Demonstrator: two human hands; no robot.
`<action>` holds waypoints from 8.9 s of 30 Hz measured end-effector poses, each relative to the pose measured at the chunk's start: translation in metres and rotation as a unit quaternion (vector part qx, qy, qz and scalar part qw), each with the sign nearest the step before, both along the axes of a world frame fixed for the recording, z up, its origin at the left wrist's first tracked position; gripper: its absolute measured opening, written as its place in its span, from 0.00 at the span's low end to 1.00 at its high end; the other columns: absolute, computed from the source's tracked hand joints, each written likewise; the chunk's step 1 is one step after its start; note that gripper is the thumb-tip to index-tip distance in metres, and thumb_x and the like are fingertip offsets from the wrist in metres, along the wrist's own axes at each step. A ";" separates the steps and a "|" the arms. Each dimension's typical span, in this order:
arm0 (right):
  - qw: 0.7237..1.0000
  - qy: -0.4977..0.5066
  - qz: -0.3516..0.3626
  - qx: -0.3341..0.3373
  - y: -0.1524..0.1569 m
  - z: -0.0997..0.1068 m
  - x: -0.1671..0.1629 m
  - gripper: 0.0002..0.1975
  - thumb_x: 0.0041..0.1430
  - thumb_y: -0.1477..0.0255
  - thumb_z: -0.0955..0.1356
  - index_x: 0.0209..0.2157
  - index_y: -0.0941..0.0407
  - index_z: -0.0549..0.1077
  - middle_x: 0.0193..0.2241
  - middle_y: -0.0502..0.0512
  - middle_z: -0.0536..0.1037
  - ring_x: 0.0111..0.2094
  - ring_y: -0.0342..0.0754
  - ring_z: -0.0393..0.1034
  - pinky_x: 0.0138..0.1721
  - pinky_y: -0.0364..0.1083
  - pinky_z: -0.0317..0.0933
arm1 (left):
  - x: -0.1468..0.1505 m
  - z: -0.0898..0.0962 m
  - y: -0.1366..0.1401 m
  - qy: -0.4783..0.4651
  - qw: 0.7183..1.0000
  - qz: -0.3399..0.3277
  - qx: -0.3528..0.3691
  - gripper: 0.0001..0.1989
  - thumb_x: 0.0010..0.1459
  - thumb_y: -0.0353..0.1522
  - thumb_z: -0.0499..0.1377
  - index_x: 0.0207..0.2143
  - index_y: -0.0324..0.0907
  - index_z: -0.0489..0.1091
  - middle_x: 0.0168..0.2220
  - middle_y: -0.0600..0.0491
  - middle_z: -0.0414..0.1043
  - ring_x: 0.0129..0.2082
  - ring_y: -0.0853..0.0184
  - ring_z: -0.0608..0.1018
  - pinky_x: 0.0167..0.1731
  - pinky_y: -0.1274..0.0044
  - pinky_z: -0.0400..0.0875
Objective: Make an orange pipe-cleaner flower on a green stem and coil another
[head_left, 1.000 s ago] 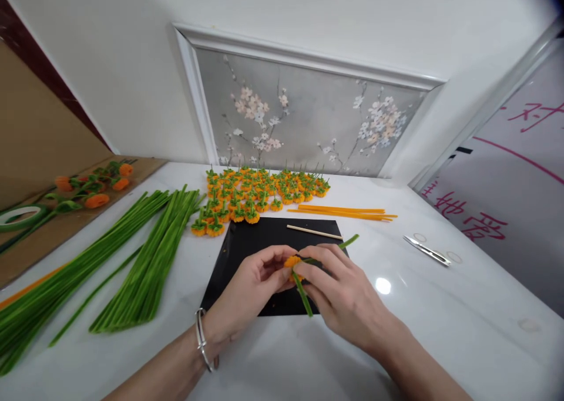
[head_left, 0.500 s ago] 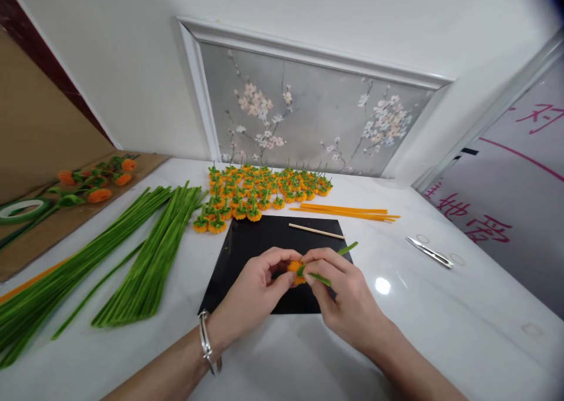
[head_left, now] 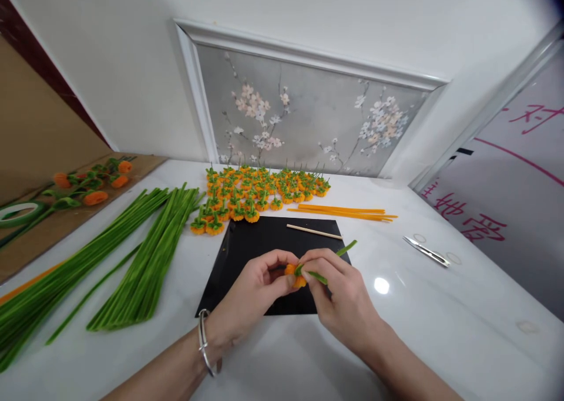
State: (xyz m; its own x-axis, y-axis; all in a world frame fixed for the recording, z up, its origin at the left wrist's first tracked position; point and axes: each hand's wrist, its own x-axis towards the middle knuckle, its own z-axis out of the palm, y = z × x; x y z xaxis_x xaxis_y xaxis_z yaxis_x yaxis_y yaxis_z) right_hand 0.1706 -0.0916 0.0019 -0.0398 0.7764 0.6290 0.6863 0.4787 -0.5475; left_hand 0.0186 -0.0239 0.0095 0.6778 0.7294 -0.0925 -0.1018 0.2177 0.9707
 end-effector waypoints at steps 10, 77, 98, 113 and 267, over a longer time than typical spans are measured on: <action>0.995 -0.081 -0.039 0.041 0.001 0.002 -0.002 0.09 0.61 0.82 0.60 0.34 0.58 0.69 0.36 0.58 0.73 0.35 0.48 0.69 0.36 0.46 0.66 | 0.000 -0.001 -0.001 0.020 0.996 0.001 0.089 0.10 0.53 0.30 0.62 0.40 0.39 0.71 0.36 0.53 0.73 0.37 0.69 0.74 0.40 0.77 0.69; 0.949 0.208 -0.004 -0.235 -0.002 -0.003 0.002 0.05 0.57 0.71 0.67 0.32 0.55 0.76 0.26 0.50 0.74 0.25 0.43 0.68 0.26 0.41 0.65 | -0.003 -0.005 0.005 0.064 0.995 -0.020 0.079 0.13 0.53 0.29 0.60 0.43 0.38 0.73 0.40 0.48 0.78 0.43 0.60 0.78 0.44 0.72 0.70; 0.966 0.102 0.067 -0.226 0.002 0.000 0.027 0.08 0.63 0.68 0.65 0.32 0.56 0.72 0.24 0.51 0.74 0.23 0.42 0.68 0.25 0.41 0.64 | -0.008 -0.003 0.008 0.082 0.993 -0.079 0.036 0.13 0.52 0.28 0.61 0.41 0.38 0.67 0.34 0.51 0.78 0.33 0.68 0.77 0.36 0.77 0.69; 0.925 0.113 0.050 -0.359 -0.003 0.000 0.013 0.09 0.62 0.73 0.61 0.29 0.56 0.68 0.19 0.46 0.67 0.19 0.39 0.61 0.20 0.38 0.56 | -0.007 0.002 -0.001 0.172 0.951 -0.027 0.257 0.07 0.55 0.27 0.55 0.34 0.39 0.72 0.31 0.54 0.75 0.31 0.68 0.75 0.30 0.80 0.66; 0.996 -0.022 0.016 -0.087 -0.007 0.013 0.014 0.09 0.64 0.77 0.60 0.36 0.55 0.70 0.33 0.54 0.72 0.34 0.45 0.68 0.35 0.43 0.64 | -0.009 0.010 0.003 0.064 0.985 -0.056 0.153 0.04 0.55 0.29 0.55 0.34 0.38 0.66 0.33 0.52 0.69 0.32 0.69 0.71 0.32 0.78 0.66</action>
